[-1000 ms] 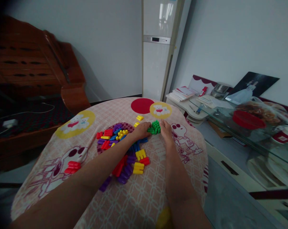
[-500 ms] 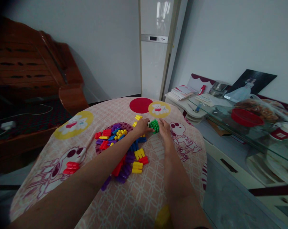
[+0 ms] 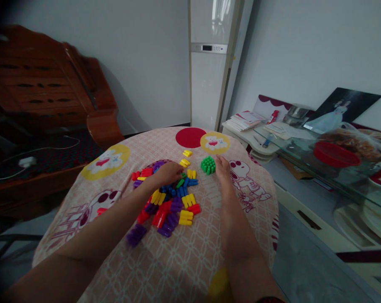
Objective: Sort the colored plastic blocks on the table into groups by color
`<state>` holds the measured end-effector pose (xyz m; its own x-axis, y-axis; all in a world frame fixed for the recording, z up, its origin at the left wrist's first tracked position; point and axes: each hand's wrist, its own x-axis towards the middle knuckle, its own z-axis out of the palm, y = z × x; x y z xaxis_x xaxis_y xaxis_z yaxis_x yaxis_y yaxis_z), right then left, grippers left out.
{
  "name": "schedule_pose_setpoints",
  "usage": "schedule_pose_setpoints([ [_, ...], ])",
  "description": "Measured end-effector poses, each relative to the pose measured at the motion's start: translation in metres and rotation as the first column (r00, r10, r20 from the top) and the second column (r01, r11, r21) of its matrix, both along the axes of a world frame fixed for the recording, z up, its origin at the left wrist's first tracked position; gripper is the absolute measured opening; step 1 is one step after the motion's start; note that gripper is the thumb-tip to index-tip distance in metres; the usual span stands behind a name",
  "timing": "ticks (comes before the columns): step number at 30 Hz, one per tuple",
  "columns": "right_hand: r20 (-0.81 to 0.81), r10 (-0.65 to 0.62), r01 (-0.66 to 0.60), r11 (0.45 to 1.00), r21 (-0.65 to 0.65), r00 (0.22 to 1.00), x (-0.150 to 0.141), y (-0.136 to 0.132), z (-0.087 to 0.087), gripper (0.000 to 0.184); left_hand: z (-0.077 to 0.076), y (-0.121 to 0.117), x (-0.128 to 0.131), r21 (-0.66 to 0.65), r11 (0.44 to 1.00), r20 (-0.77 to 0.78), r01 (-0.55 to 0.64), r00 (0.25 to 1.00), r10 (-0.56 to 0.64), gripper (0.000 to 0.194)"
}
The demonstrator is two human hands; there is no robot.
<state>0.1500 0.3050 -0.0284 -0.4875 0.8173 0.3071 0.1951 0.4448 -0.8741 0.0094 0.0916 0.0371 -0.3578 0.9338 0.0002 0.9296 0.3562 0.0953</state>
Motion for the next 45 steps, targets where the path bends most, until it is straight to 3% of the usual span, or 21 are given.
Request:
schedule_pose_setpoints([
  [3, -0.04, -0.03, 0.031, 0.999, 0.031, 0.999, 0.003, -0.001, 0.008, 0.047, -0.016, -0.003, 0.006, -0.023, 1.0, -0.022, -0.007, 1.0, 0.007, 0.025],
  [7, -0.128, -0.02, 0.031, 0.996, 0.081, 0.992, 0.007, -0.005, 0.033, 0.046, -0.007, 0.001, 0.001, 0.177, 0.98, 0.108, -0.091, 0.992, 0.072, 0.024],
  [10, -0.102, 0.162, -0.157, 0.986, 0.054, 0.981, 0.01, -0.018, 0.057, 0.042, 0.006, 0.009, 0.003, 0.361, 0.923, 0.335, -0.132, 0.942, 0.003, 0.022],
  [13, -0.012, 0.377, -0.377, 0.926, -0.019, 0.926, 0.013, -0.034, 0.075, 0.037, 0.013, 0.02, 0.016, 0.459, 0.87, 0.496, -0.182, 0.865, -0.08, 0.019],
  [20, 0.091, 0.484, -0.487, 0.873, 0.007, 0.87, 0.021, -0.041, 0.085, 0.026, 0.011, 0.038, 0.043, 0.555, 0.804, 0.54, -0.215, 0.828, -0.151, 0.018],
  [23, 0.137, 0.436, -0.443, 0.896, 0.029, 0.89, 0.03, -0.027, 0.085, 0.023, 0.012, 0.035, 0.042, 0.581, 0.788, 0.539, -0.203, 0.822, -0.186, 0.025],
  [26, 0.304, 0.283, -0.342, 0.925, 0.164, 0.91, 0.042, -0.013, 0.084, 0.018, 0.013, 0.02, 0.033, 0.574, 0.794, 0.518, -0.203, 0.84, -0.16, 0.027],
  [29, 0.494, 0.136, -0.311, 0.904, 0.293, 0.859, 0.047, -0.004, 0.079, 0.02, 0.012, -0.001, 0.022, 0.53, 0.823, 0.47, -0.205, 0.878, -0.085, 0.024],
  [32, 0.597, 0.07, -0.335, 0.877, 0.345, 0.799, 0.043, -0.002, 0.071, 0.025, 0.007, -0.02, 0.013, 0.485, 0.842, 0.469, -0.237, 0.883, -0.022, 0.025],
  [38, 0.65, 0.011, -0.334, 0.864, 0.377, 0.76, 0.035, -0.006, 0.059, 0.026, 0.004, -0.042, 0.008, 0.39, 0.893, 0.416, -0.225, 0.908, 0.047, 0.022],
  [42, 0.654, 0.025, -0.316, 0.889, 0.332, 0.756, 0.038, -0.007, 0.064, 0.027, 0.003, -0.043, 0.016, 0.259, 0.96, 0.375, -0.106, 0.927, 0.001, 0.02],
  [45, 0.613, -0.039, -0.262, 0.881, 0.394, 0.789, 0.039, -0.007, 0.071, 0.025, -0.004, -0.038, 0.027, 0.167, 0.983, 0.282, -0.073, 0.959, 0.023, 0.02],
])
